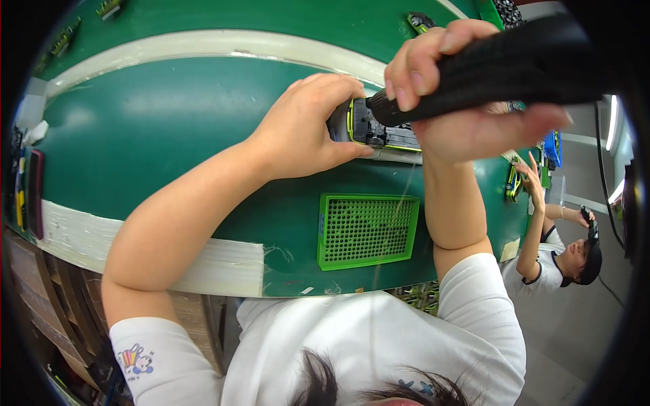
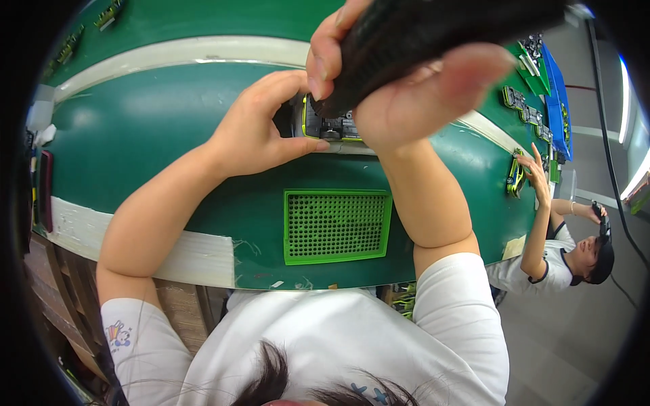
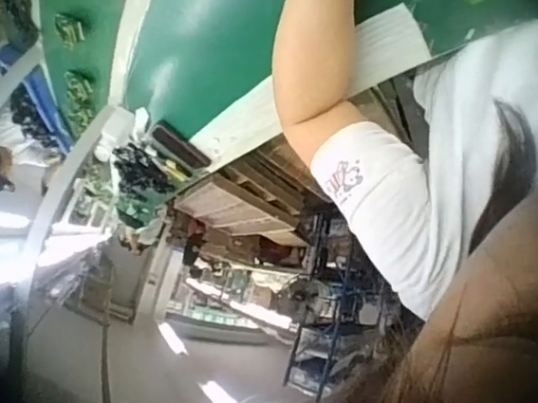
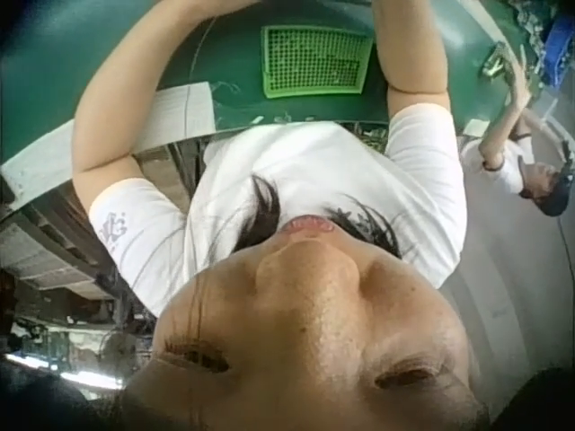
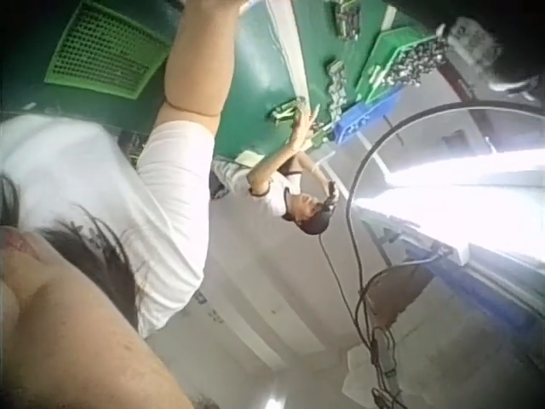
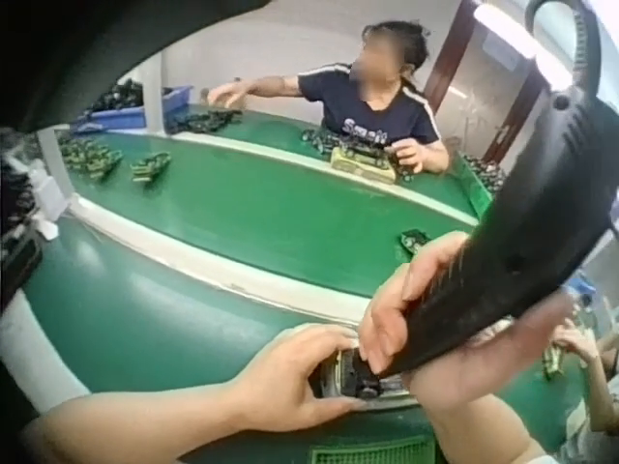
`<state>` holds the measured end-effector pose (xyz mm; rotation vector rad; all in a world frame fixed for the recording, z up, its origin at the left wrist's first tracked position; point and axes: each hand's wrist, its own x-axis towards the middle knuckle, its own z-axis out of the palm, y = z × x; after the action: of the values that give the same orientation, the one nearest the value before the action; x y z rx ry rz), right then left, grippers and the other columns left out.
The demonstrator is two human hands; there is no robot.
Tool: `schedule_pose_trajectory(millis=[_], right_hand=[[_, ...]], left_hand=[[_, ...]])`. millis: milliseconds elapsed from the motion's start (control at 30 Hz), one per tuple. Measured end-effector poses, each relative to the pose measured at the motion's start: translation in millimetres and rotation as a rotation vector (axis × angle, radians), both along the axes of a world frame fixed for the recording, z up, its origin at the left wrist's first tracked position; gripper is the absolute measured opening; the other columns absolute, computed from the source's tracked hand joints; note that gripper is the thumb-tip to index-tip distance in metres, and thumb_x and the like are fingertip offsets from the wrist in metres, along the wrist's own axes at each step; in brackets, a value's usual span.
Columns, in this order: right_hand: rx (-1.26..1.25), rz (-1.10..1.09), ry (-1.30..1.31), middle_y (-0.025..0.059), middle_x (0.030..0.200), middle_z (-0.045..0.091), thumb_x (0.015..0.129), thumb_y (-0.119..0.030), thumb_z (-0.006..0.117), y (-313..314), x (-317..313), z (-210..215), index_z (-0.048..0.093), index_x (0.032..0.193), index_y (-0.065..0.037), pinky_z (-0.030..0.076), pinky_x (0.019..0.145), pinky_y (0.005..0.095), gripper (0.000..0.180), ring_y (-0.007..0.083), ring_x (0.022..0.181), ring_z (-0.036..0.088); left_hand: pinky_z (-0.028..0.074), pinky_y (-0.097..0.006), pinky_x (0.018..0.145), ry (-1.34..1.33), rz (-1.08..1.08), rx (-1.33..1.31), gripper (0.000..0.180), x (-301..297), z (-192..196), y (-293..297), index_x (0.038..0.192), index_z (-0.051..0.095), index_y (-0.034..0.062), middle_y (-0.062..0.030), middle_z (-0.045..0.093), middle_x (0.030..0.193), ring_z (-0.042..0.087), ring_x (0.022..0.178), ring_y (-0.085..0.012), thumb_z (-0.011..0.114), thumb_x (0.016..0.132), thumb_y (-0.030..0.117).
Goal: The person assembles toy cars by taking each car from a conveyor belt, driving screws into the underside of the car using an electric screwdriver, and placing the finished cars into a partitioned box.
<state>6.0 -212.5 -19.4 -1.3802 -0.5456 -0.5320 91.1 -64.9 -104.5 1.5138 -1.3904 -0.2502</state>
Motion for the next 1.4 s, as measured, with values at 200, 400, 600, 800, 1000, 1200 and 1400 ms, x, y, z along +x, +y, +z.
schedule_pose_trajectory(millis=[200, 400, 600, 800, 1000, 1200, 1400], right_hand=[[0.112, -0.292, 0.133, 0.0102, 0.068, 0.057, 0.079, -0.087, 0.043, 12.9, -12.2, -15.4, 0.048, 0.099, -0.001, 0.048, 0.052, 0.0268, 0.089, 0.0169, 0.055, 0.057], [0.310, -0.309, -0.061, 0.0102, 0.067, 0.056, 0.082, -0.083, 0.044, 2.6, -26.4, 22.2, 0.049, 0.098, -0.002, 0.047, 0.051, 0.0286, 0.084, 0.0183, 0.055, 0.058], [0.371, -0.513, -0.504, 0.0129, 0.068, 0.056, 0.083, -0.082, 0.040, -57.8, -115.0, 96.5, 0.051, 0.095, 0.000, 0.047, 0.050, 0.0317, 0.084, 0.0216, 0.053, 0.056], [0.630, -0.576, -0.608, 0.0137, 0.069, 0.057, 0.084, -0.081, 0.041, -86.9, -141.7, 107.3, 0.053, 0.098, -0.001, 0.046, 0.056, 0.0357, 0.081, 0.0238, 0.056, 0.055], [0.704, -0.548, -0.602, 0.0123, 0.068, 0.058, 0.084, -0.081, 0.040, -88.5, -152.0, 109.8, 0.054, 0.095, -0.003, 0.046, 0.056, 0.0336, 0.080, 0.0220, 0.057, 0.057], [0.670, -0.558, -0.556, 0.0107, 0.064, 0.057, 0.090, -0.073, 0.040, -83.5, -139.5, 107.8, 0.053, 0.094, -0.002, 0.046, 0.052, 0.0295, 0.072, 0.0197, 0.052, 0.057], [0.784, -0.203, -0.694, 0.0072, 0.060, 0.057, 0.088, -0.074, 0.047, -63.3, -122.0, 119.1, 0.056, 0.081, -0.005, 0.047, 0.042, 0.0240, 0.070, 0.0161, 0.046, 0.058]], left_hand=[[0.048, -0.041, 0.094, 0.060, -0.022, 0.000, 0.060, -10.0, -6.5, -2.9, 0.113, 0.061, 0.0026, -0.0156, 0.065, 0.112, 0.062, 0.105, -0.0335, 0.089, 0.064, 0.022], [0.042, -0.039, 0.106, 0.064, 0.030, 0.163, 0.057, -5.9, -8.8, 5.6, 0.117, 0.060, 0.0014, -0.0164, 0.060, 0.131, 0.056, 0.123, -0.0299, 0.087, 0.070, 0.021], [0.039, -0.037, 0.109, 0.246, 0.115, -0.087, 0.052, -9.8, 54.3, 41.8, 0.126, 0.051, -0.0015, -0.0158, 0.057, 0.133, 0.054, 0.124, -0.0226, 0.076, 0.081, 0.004], [0.046, -0.027, 0.091, 0.077, 0.578, -0.188, 0.050, 24.8, 90.8, 142.3, 0.137, 0.046, -0.0069, -0.0082, 0.061, 0.116, 0.058, 0.103, -0.0134, 0.066, 0.094, 0.010], [0.052, -0.029, 0.076, -0.293, 0.900, 0.475, 0.051, 39.9, 80.6, 222.2, 0.130, 0.053, -0.0091, -0.0137, 0.069, 0.102, 0.067, 0.087, -0.0175, 0.071, 0.090, 0.017], [0.051, -0.046, 0.082, -0.675, 0.853, 0.822, 0.048, 29.2, 33.1, 164.6, 0.116, 0.061, 0.0054, -0.0201, 0.066, 0.105, 0.063, 0.095, -0.0405, 0.076, 0.081, 0.036], [0.047, -0.049, 0.084, -0.409, 0.796, 0.547, 0.039, 80.0, 29.7, 100.9, 0.095, 0.067, 0.0013, -0.0222, 0.064, 0.108, 0.060, 0.096, -0.0428, 0.048, 0.101, 0.035]])
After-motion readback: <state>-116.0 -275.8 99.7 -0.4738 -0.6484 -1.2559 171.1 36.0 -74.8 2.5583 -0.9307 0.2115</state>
